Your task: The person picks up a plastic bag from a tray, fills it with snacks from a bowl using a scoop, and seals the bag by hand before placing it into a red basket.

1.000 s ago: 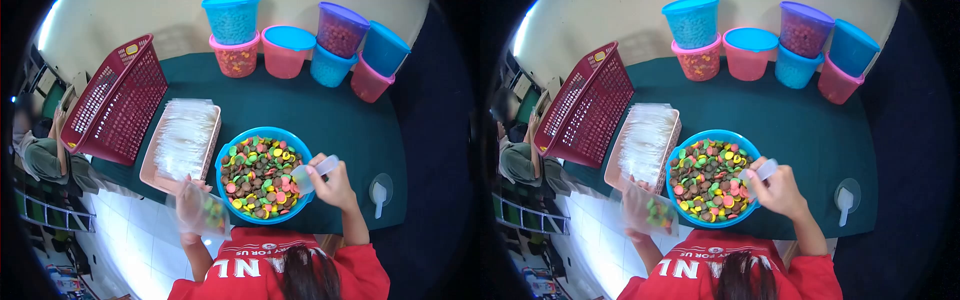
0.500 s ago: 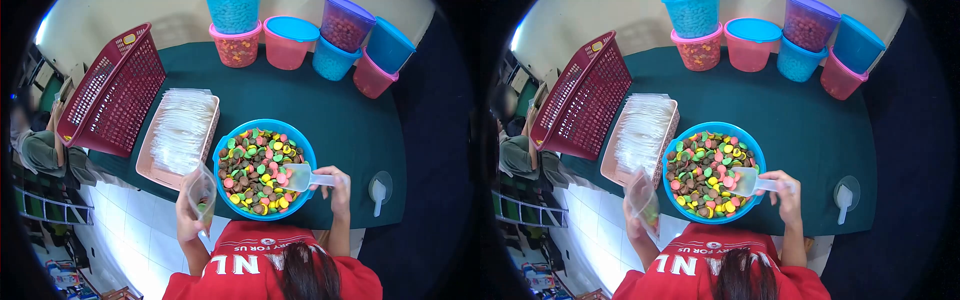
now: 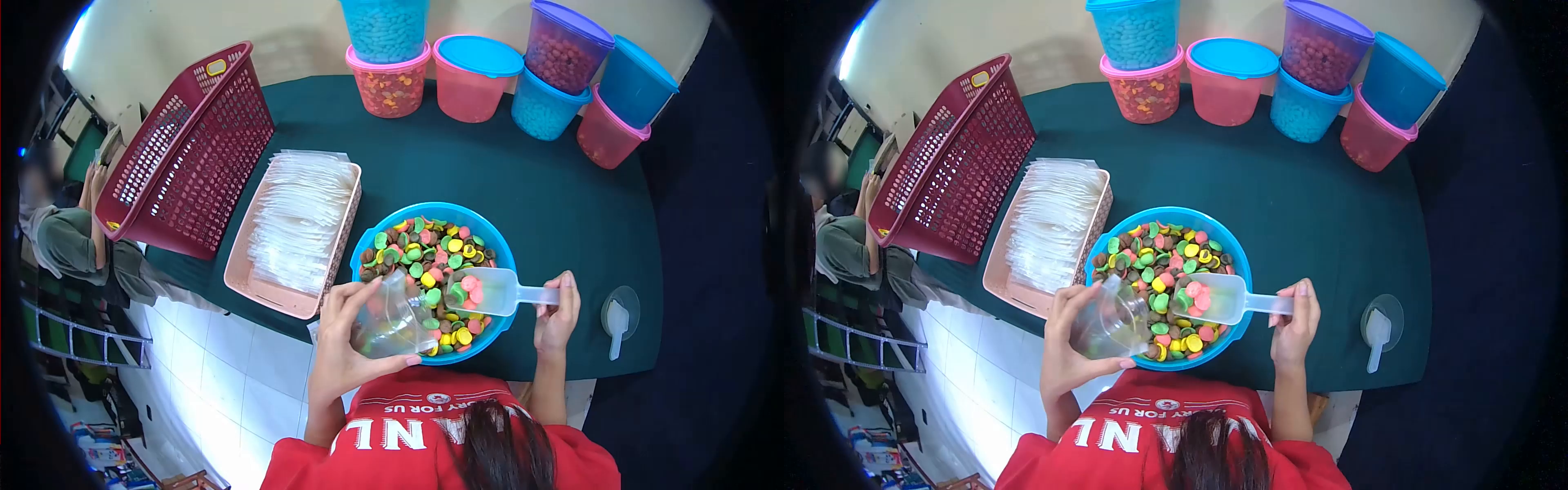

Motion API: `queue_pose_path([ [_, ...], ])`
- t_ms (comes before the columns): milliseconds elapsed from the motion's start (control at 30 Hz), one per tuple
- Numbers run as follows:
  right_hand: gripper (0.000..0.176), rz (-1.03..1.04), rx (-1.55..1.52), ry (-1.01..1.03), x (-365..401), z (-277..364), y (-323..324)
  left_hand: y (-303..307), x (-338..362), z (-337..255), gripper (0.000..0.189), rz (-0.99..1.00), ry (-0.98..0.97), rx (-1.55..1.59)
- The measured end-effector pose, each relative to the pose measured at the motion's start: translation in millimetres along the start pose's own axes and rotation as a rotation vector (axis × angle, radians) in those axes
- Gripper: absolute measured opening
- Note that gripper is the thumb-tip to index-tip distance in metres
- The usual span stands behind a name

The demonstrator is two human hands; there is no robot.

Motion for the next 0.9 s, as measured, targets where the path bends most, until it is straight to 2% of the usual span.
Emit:
queue_pose_path([
  [100, 0.031, 0.029, -0.028, 0.051, -11, 19, -10, -1, -5, -2, 0.082, 0.06, -0.055, -0.109],
  [167, 0.032, 0.171, -0.025, 0.087, -17, 34, -21, -4, -7, -3, 0.082, 0.059, -0.048, -0.106],
  [233, 0.032, 0.228, -0.03, 0.117, -18, 43, -33, -5, -9, -6, 0.081, 0.093, -0.037, -0.102],
  [333, 0.033, 0.477, 0.164, 0.043, -8, 47, -56, -7, -12, -11, 0.082, 0.084, -0.084, -0.113],
  [433, 0.033, 0.447, 0.132, 0.092, -18, 52, -61, -7, -13, -9, 0.083, 0.058, -0.117, -0.111],
  [500, 0.033, 0.433, 0.099, 0.105, -21, 51, -62, -6, -11, -8, 0.083, 0.033, -0.072, -0.094],
  [567, 0.033, 0.471, 0.161, 0.016, -15, 49, -68, -5, -12, -9, 0.083, 0.024, -0.102, -0.138],
  [633, 0.033, 0.469, 0.163, 0.013, -18, 47, -64, -6, -10, -9, 0.083, 0.02, -0.134, -0.179],
  [700, 0.033, 0.351, 0.073, 0.055, -25, 48, -56, -8, -8, -8, 0.083, 0.03, -0.07, -0.115],
  [767, 0.033, 0.346, 0.04, 0.082, -21, 53, -59, -9, -9, -11, 0.083, 0.019, -0.082, -0.137],
  [833, 0.033, 0.511, 0.219, 0.103, -9, 56, -69, -11, -8, -14, 0.083, 0.014, -0.098, -0.16],
  [900, 0.033, 0.555, 0.258, 0.166, -8, 63, -74, -15, -8, -14, 0.079, 0.038, -0.1, -0.102],
])
Point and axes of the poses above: each hand's wrist, its own x-axis away from the middle knuckle, its own y-axis out of the back of the hand, z = x × y, the point moved 1 cm from there along -x, towards the middle knuckle, and after that the axes turned 12 degrees about -x, right-handed, at the moved point
